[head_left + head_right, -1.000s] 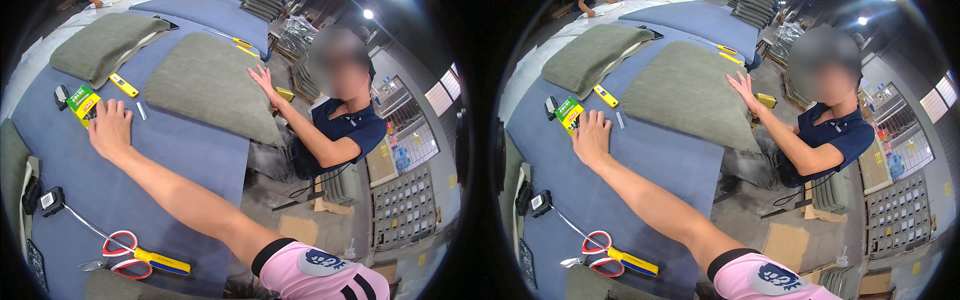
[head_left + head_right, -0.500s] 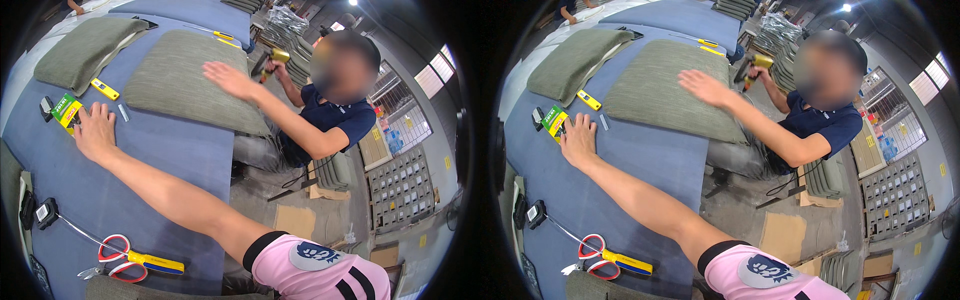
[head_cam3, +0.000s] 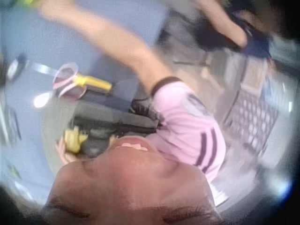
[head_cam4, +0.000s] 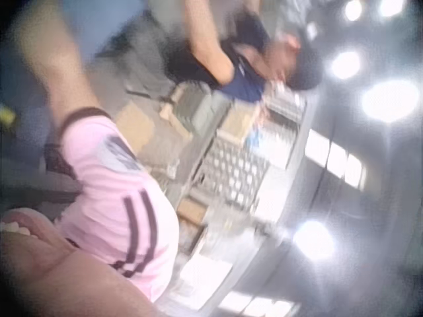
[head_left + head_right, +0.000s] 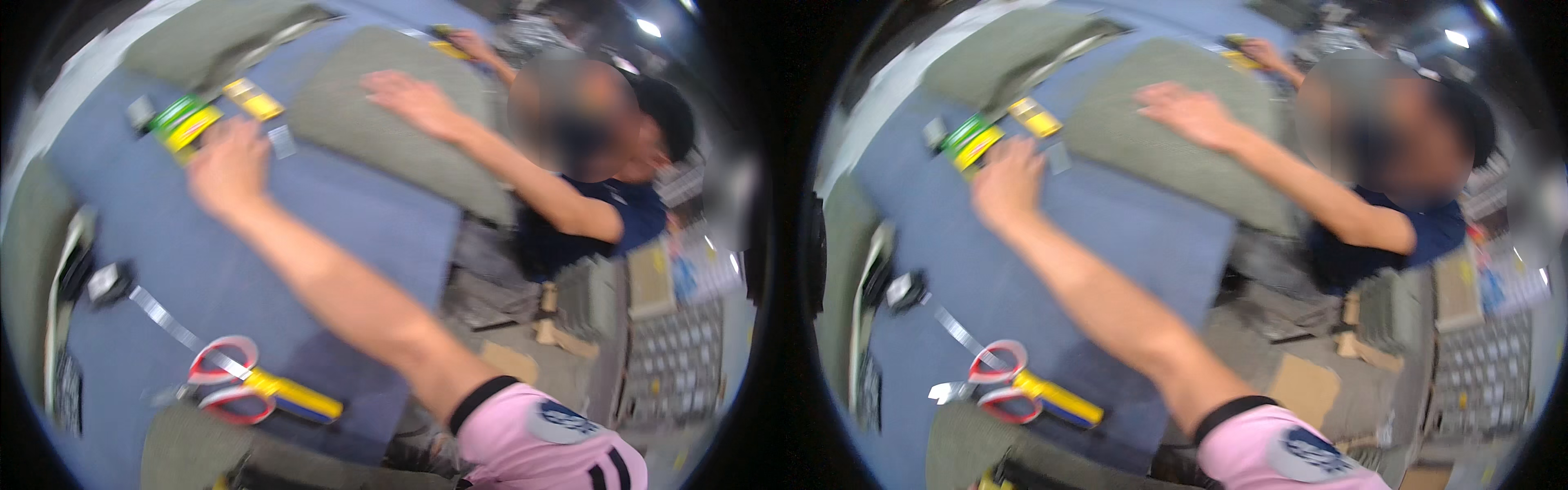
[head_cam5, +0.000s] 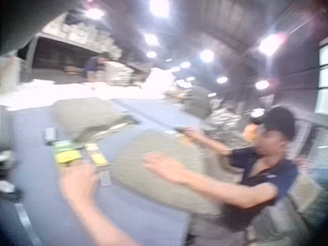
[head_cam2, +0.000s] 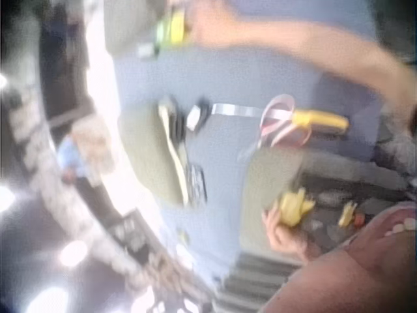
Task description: The person staples fabric onto rectangular foam cushions using a pneumatic staple gun. They trim excess fabric with scissors, fold edges, and smooth the material to fit the cushion shape. The person handles multiple cushions sequentially on a large workbench.
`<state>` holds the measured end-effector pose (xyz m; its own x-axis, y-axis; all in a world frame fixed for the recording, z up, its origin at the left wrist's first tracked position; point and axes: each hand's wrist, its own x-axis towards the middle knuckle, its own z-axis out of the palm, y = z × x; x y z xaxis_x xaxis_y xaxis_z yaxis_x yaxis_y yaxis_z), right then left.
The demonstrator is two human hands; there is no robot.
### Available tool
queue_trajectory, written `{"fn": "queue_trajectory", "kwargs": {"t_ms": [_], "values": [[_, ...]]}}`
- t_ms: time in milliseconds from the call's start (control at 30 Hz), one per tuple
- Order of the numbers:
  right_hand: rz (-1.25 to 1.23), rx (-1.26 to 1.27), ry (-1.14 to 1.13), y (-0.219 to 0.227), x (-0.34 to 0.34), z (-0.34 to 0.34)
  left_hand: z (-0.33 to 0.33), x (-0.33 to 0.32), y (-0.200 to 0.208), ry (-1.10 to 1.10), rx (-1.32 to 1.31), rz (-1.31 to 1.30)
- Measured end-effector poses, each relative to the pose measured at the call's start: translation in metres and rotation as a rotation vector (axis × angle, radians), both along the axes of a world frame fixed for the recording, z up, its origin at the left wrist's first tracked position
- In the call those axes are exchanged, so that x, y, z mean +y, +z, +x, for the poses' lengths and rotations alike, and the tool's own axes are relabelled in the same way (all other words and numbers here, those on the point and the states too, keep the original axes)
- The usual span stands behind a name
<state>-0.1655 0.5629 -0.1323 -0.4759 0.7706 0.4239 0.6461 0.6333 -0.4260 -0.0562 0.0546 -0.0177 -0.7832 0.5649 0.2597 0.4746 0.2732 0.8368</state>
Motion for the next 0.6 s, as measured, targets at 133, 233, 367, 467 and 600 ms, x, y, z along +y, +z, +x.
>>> {"fn": "queue_trajectory", "kwargs": {"t_ms": [133, 233, 367, 467, 600], "values": [[0.120, 0.092, -0.058, 0.008, 0.010, 0.015, -0.013, 0.000, 0.007, -0.031, -0.011, 0.014], [0.025, 0.150, -0.052, 0.015, 0.013, 0.012, -0.013, -0.001, 0.003, 0.009, -0.047, 0.044], [-0.014, 0.135, -0.023, 0.013, 0.022, 0.011, -0.002, 0.012, 0.000, 0.049, -0.057, 0.046], [-0.053, 0.123, -0.018, 0.011, 0.023, 0.014, -0.003, 0.013, 0.002, 0.044, -0.063, 0.044], [-0.067, 0.185, 0.036, 0.015, 0.016, 0.015, -0.004, 0.011, 0.003, 0.042, -0.050, 0.047]]}}
